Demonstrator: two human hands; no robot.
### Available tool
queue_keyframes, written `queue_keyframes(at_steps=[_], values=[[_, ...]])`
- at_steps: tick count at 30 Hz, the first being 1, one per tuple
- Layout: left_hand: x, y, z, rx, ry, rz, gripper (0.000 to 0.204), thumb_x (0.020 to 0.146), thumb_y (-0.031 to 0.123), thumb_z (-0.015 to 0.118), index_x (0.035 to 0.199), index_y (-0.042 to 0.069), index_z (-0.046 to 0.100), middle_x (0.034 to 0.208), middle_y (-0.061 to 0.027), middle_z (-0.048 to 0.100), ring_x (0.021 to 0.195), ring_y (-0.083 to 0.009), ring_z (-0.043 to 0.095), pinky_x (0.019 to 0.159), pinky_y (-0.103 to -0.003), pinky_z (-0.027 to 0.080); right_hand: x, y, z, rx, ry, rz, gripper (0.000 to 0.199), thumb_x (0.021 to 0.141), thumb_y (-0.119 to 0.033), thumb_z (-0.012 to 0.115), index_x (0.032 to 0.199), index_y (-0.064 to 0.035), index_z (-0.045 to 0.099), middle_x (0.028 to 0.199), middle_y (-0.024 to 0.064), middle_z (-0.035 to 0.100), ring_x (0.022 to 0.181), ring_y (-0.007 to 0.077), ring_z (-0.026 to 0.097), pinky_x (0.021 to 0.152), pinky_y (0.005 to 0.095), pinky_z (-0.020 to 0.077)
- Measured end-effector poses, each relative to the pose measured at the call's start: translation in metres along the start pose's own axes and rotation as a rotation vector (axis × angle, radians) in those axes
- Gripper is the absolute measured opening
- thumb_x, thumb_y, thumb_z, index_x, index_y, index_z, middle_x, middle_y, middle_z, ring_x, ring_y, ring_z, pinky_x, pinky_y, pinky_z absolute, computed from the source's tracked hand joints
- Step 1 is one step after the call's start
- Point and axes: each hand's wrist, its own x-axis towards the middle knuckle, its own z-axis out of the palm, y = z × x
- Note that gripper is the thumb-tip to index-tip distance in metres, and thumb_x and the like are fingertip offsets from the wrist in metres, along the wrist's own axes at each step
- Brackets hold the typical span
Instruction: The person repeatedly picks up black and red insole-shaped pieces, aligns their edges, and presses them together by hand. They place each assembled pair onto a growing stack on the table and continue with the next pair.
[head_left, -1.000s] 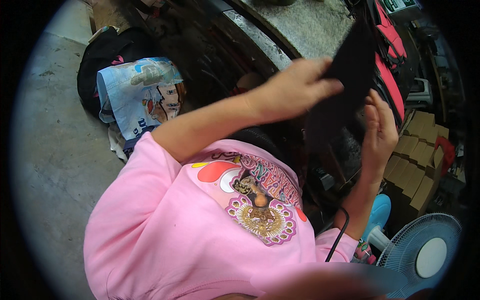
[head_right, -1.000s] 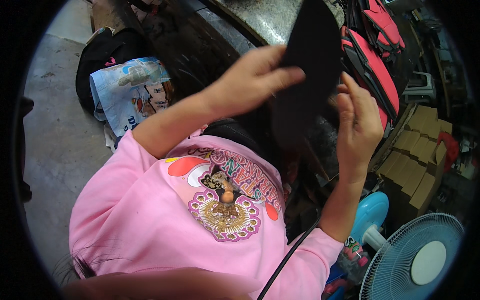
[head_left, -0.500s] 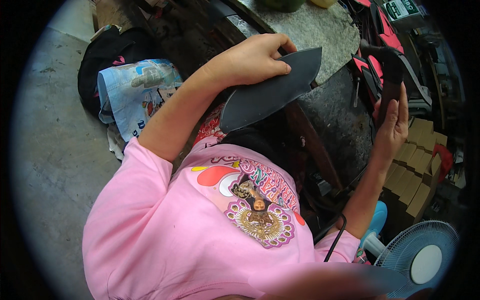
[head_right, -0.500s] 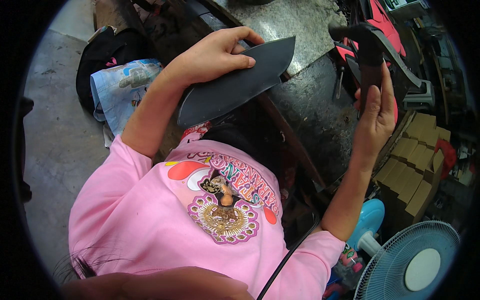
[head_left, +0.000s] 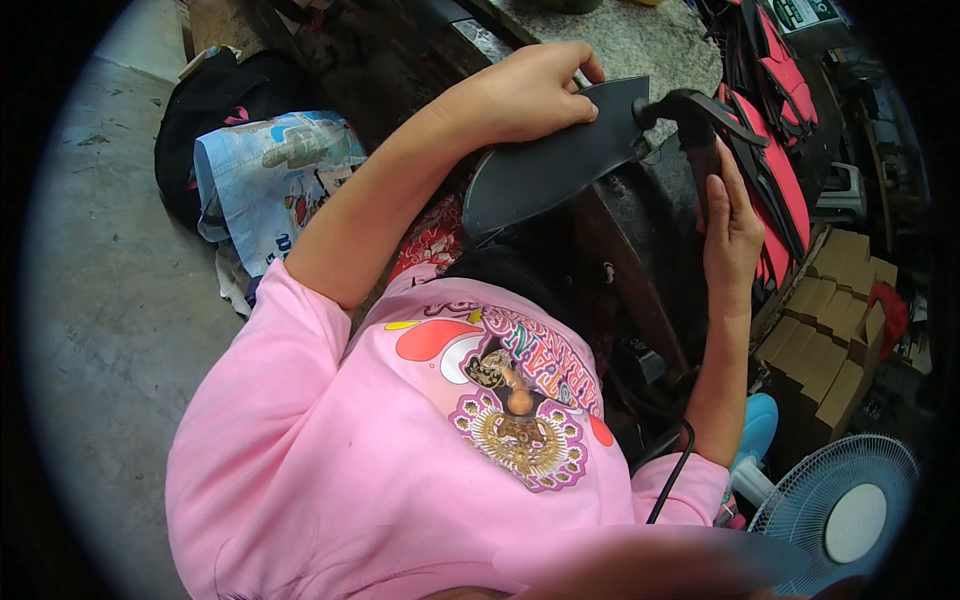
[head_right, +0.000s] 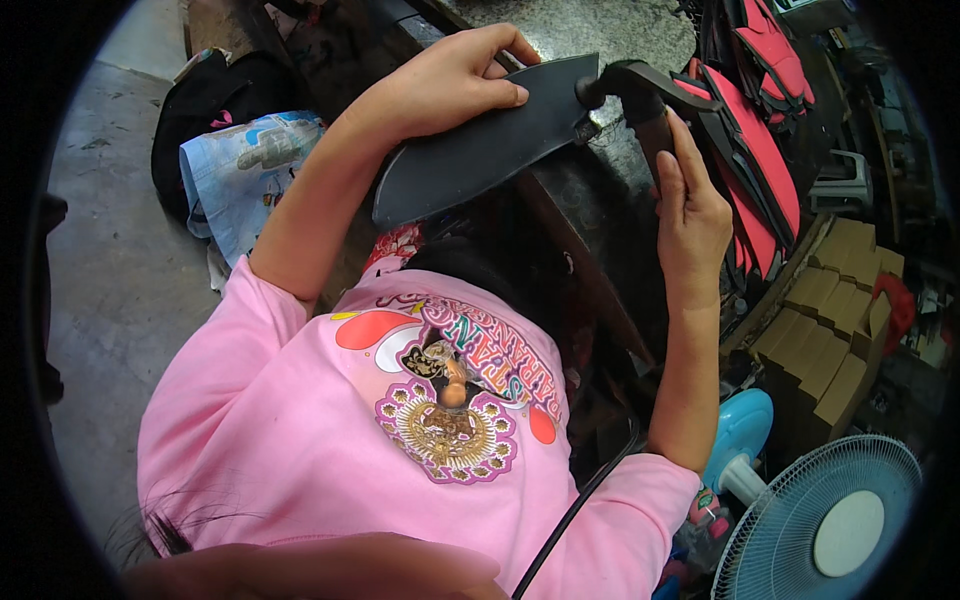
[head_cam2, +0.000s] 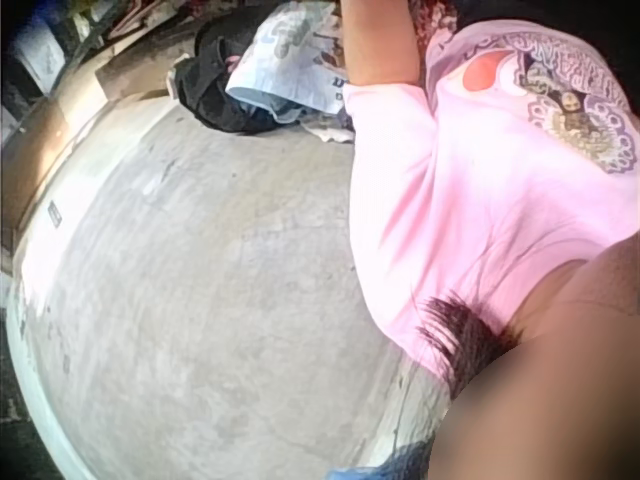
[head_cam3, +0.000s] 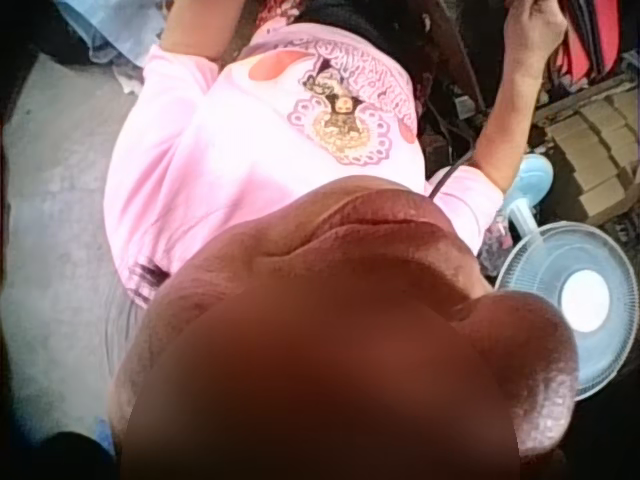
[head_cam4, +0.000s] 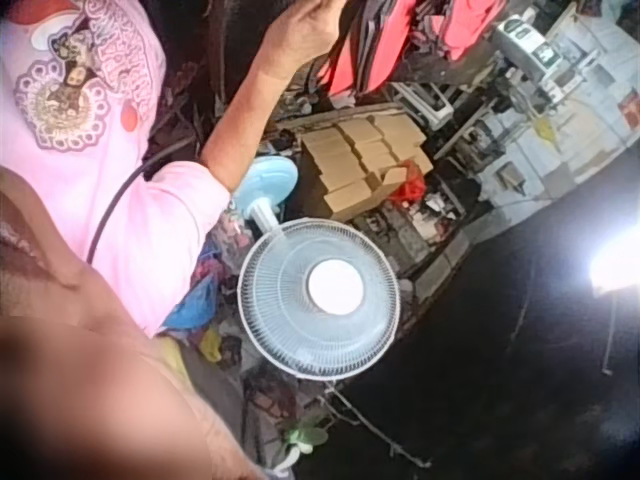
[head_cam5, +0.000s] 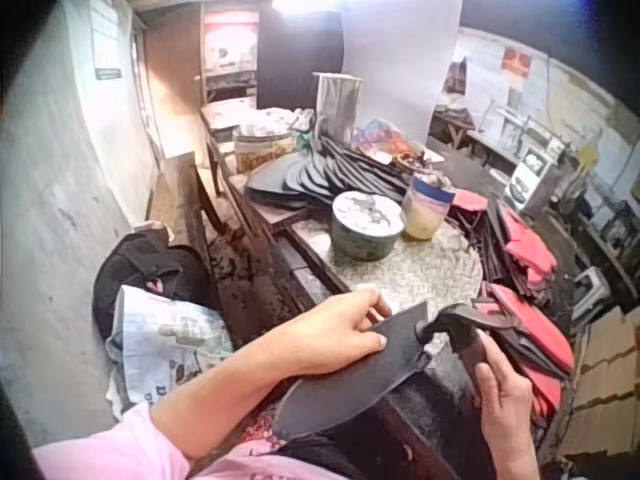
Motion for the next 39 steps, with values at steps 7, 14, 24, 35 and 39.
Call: queue_keyframes(at_steps=[7,14,24,35,39], values=[[0.005,-0.003,0.002,0.057,0.021,0.015,0.037,0.087,0.011,0.067,0.122,0.002,0.058,0.074,-0.0055,0.067,0.064,-0.0085,0.061,0.058,-0.027,0.048,-0.011,-0.002,-0.022,0.175,0.189,-0.2,0.039,0.102,-0.02,0.06,0.139,-0.011,0.059,0.119,0.0058,0.072,0.094,0.0096,0.067,0.079,0.0245,0.0515],[0.008,-0.002,0.005,0.08,0.041,0.033,0.036,0.088,0.011,0.067,0.122,0.002,0.058,0.075,-0.006,0.067,0.065,-0.0089,0.061,0.059,-0.027,0.048,-0.017,0.001,-0.011,-0.169,0.043,-0.212,0.034,0.099,-0.022,0.064,0.132,-0.0176,0.065,0.11,0.0115,0.073,0.09,0.0115,0.069,0.08,0.0286,0.0531],[0.004,-0.001,0.005,0.001,-0.009,-0.024,0.037,0.089,0.013,0.066,0.123,0.002,0.058,0.077,-0.0037,0.066,0.064,-0.007,0.06,0.057,-0.025,0.046,-0.015,-0.001,-0.005,-0.037,-0.041,-0.09,0.034,0.098,-0.023,0.064,0.132,-0.0186,0.065,0.111,0.0077,0.073,0.075,0.0087,0.064,0.071,0.0273,0.0528],[-0.015,-0.001,-0.004,-0.134,-0.086,-0.075,0.037,0.09,0.012,0.065,0.124,0.0,0.057,0.07,0.0022,0.058,0.058,-0.0029,0.053,0.052,-0.021,0.04,0.005,-0.003,0.001,-0.05,-0.027,0.018,0.034,0.101,-0.03,0.061,0.134,-0.0222,0.065,0.106,0.0023,0.074,0.083,0.0059,0.066,0.074,0.0256,0.0528],[-0.02,0.0,-0.003,-0.123,-0.076,-0.077,0.036,0.09,0.012,0.064,0.124,0.001,0.057,0.069,0.0033,0.056,0.058,-0.002,0.051,0.051,-0.02,0.039,0.009,-0.006,-0.012,-0.36,0.279,-0.428,0.034,0.099,-0.028,0.063,0.133,-0.0244,0.065,0.102,0.0044,0.075,0.083,0.0027,0.065,0.07,0.0265,0.0528]])
